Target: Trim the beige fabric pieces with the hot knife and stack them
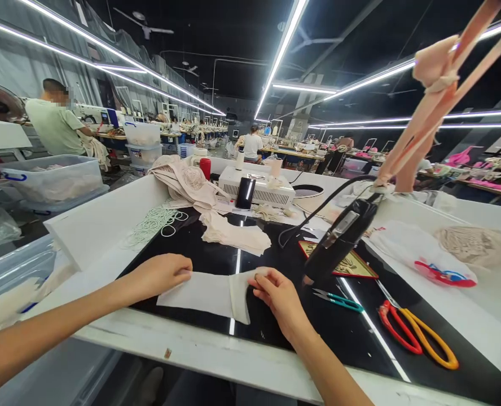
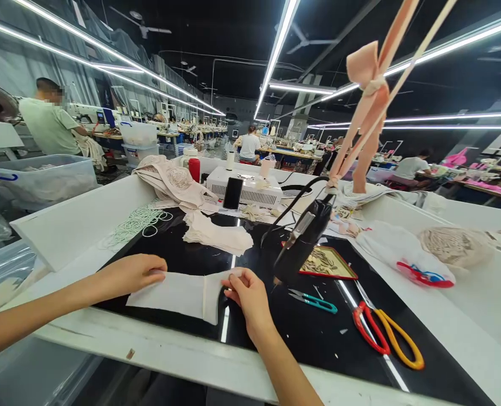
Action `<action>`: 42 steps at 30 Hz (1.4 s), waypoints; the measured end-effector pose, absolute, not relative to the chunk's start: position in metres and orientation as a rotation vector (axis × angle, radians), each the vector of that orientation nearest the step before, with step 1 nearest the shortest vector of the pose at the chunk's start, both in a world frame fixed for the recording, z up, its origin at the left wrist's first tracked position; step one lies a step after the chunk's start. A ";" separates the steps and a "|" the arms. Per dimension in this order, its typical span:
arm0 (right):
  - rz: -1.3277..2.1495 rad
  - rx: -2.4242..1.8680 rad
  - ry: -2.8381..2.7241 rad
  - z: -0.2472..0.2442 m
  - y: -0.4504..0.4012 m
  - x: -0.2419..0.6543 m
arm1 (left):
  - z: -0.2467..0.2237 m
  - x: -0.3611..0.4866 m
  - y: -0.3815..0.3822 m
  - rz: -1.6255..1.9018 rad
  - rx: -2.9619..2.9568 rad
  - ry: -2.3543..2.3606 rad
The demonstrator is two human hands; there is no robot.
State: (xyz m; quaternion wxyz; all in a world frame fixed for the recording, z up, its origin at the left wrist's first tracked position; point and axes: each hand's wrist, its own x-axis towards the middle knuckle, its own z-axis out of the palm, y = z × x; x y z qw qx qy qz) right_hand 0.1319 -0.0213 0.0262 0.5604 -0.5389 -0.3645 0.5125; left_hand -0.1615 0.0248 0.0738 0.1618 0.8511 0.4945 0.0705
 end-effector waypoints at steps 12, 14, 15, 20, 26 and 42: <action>0.683 -1.335 -1.619 0.007 -0.027 0.134 | 0.022 -0.101 0.010 0.651 2.942 0.524; 0.557 -1.308 -1.741 0.006 -0.036 0.137 | 0.019 -0.099 0.011 0.614 2.907 0.520; 0.436 -1.286 -1.809 0.008 -0.041 0.141 | 0.019 -0.100 0.011 0.616 2.890 0.519; -0.348 -1.093 -1.966 0.048 -0.067 0.166 | 0.023 -0.103 0.010 0.640 2.834 0.514; -0.516 -0.967 -1.992 0.063 -0.085 0.179 | 0.024 -0.103 0.007 0.596 2.879 0.503; -0.311 -0.940 -2.104 -0.009 -0.082 0.120 | 0.029 -0.106 0.000 0.517 2.879 0.582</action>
